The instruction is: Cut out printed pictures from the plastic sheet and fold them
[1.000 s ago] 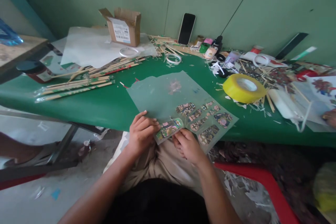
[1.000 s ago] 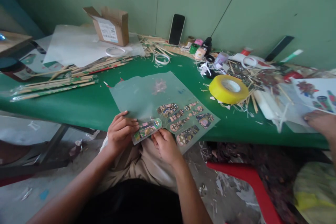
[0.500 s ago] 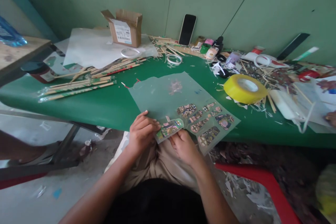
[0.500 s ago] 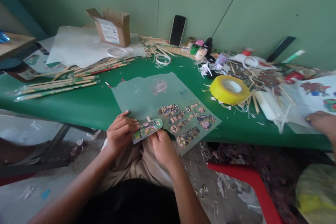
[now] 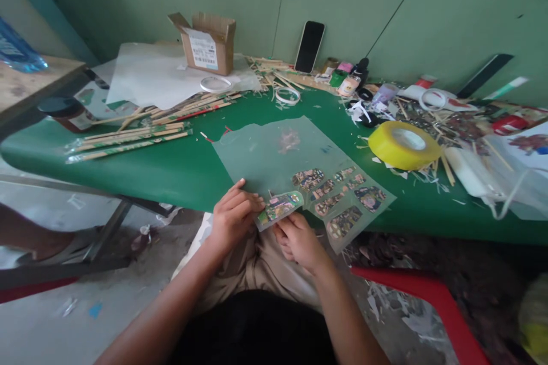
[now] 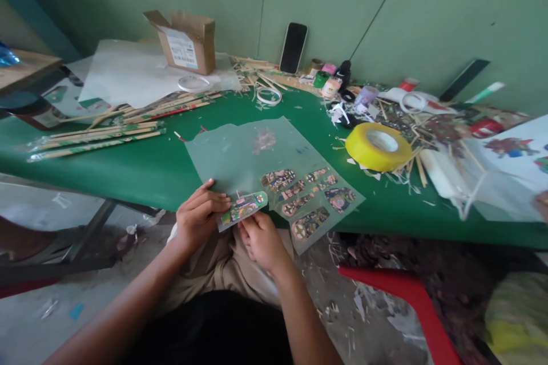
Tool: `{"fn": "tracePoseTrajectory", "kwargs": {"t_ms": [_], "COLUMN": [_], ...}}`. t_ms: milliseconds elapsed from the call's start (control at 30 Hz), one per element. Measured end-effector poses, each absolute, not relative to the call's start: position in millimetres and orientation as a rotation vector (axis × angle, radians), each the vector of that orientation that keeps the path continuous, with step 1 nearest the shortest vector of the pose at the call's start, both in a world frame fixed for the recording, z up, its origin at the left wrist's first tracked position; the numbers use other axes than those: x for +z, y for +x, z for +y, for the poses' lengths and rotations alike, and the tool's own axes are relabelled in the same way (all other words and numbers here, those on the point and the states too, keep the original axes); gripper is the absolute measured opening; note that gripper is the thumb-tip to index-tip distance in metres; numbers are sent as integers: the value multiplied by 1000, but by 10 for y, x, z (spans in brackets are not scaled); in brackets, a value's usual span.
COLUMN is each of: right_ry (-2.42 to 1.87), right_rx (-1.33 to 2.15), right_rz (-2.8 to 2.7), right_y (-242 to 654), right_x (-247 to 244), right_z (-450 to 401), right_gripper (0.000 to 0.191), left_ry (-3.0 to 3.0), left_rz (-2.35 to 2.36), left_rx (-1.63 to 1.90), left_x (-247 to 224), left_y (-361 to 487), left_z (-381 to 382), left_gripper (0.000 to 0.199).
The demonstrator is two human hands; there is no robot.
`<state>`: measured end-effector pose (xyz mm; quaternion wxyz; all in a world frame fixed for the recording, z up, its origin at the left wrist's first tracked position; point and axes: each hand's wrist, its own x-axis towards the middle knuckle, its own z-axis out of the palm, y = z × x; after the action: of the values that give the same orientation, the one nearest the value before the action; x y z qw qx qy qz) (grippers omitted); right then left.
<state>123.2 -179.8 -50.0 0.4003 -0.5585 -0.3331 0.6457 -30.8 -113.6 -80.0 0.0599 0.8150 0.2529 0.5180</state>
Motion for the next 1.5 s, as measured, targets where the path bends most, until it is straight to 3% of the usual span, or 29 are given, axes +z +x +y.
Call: {"fn": "tracePoseTrajectory", "kwargs": {"t_ms": [567,1267,1500], "right_ry": [-1495,-1367,-1364], "right_rx": [1417,1771,1800], "right_rz": [-990,-786,-744], "right_y": [1157,1074,1069], "right_x": [-555,-539,-550], "right_z": [-1830,-1857,-1861], "right_gripper": [34,40,41], "left_ry": [2434,2348,2451], "left_rz": [916,946,899], "left_rx": [1675,1716,1664], "left_x": [-901,-869,-868], "left_y": [-403,-363,-471], "left_z": [-1152,-1174,-1197], "left_gripper": [15,18,11]}}
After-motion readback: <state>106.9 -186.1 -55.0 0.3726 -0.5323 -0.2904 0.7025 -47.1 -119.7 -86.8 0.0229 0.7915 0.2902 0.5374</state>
